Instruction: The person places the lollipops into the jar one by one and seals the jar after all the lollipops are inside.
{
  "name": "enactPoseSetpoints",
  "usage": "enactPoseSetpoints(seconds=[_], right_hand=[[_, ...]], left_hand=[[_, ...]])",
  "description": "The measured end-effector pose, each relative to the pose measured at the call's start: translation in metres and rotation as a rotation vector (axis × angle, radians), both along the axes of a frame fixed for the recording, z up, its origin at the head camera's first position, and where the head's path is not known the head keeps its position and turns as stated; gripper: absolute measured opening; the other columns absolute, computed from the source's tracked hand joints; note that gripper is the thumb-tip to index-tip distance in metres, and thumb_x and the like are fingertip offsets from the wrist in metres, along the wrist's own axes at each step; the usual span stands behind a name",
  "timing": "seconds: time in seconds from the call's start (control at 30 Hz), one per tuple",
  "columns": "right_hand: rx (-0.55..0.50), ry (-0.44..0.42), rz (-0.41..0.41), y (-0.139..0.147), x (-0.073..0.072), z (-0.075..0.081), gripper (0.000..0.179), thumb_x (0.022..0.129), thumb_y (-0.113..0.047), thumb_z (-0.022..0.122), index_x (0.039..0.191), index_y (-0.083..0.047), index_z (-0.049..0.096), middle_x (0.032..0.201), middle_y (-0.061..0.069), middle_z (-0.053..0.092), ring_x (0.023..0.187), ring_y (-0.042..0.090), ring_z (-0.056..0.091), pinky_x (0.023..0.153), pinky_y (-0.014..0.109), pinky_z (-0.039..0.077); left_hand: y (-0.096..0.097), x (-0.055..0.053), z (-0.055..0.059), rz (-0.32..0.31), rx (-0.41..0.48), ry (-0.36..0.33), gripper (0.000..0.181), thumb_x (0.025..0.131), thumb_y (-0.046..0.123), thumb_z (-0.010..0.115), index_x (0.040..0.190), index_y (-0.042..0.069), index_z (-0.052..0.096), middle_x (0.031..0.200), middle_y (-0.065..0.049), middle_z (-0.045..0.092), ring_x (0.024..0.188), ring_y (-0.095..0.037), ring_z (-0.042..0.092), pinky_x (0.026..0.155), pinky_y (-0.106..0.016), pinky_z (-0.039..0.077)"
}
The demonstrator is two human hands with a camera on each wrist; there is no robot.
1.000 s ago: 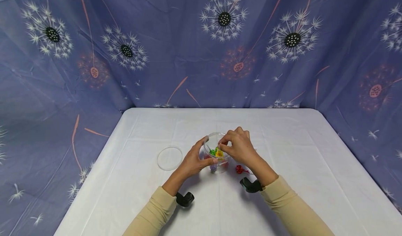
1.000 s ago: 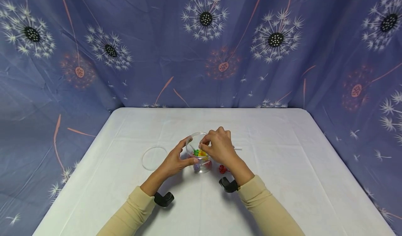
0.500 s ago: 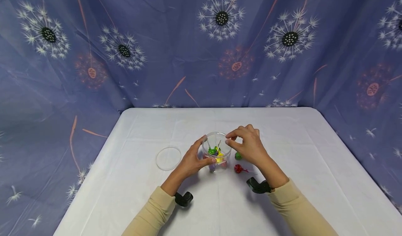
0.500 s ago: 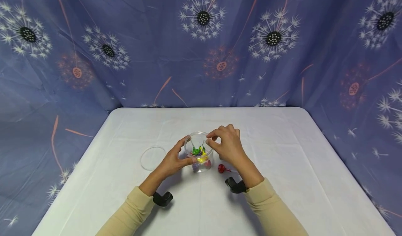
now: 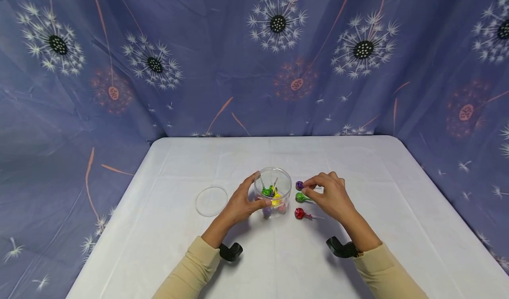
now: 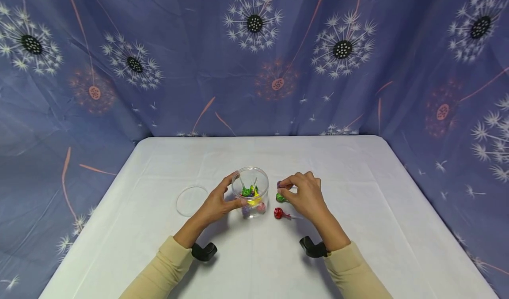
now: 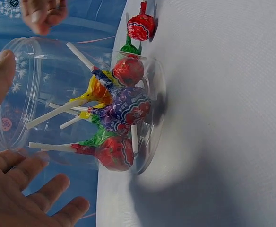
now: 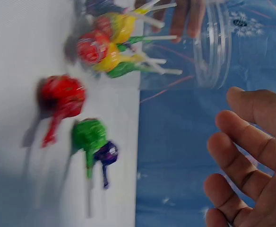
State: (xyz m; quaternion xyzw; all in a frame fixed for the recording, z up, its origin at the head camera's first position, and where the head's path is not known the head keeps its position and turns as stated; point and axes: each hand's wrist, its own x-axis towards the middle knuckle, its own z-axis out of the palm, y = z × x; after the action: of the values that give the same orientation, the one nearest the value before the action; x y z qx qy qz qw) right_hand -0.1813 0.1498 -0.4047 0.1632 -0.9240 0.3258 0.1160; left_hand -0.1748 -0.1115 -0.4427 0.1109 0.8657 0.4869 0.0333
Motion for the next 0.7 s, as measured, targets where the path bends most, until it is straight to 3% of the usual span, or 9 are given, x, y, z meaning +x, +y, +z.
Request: enactPoseSetpoints(seconds=[0.33, 0.7], right_hand=[[0.047, -0.127, -0.049, 0.020, 0.011, -0.042, 0.015, 0.077, -0.020, 0.076, 0.090, -0.012, 0.074, 0.078, -0.003, 0.064, 0.084, 0.021, 0.049, 0.075, 0.037, 0.026], [0.042, -0.146, -0.086, 0.031, 0.019, -0.062, 0.015, 0.077, -0.020, 0.076, 0.090, -0.014, 0.073, 0.082, -0.001, 0.066, 0.083, 0.022, 0.050, 0.077, 0.038, 0.027]], left_hand=[[0.000, -0.001, 0.000, -0.010, -0.006, 0.000, 0.091, 0.076, 0.045, 0.075, 0.150, 0.026, 0.026, 0.154, -0.006, 0.030, 0.144, -0.030, 0.026, 0.113, -0.056, 0.026], [0.000, -0.001, 0.002, -0.003, 0.006, -0.002, 0.091, 0.075, 0.045, 0.077, 0.149, 0.025, 0.028, 0.153, -0.007, 0.032, 0.143, -0.031, 0.027, 0.113, -0.056, 0.025]])
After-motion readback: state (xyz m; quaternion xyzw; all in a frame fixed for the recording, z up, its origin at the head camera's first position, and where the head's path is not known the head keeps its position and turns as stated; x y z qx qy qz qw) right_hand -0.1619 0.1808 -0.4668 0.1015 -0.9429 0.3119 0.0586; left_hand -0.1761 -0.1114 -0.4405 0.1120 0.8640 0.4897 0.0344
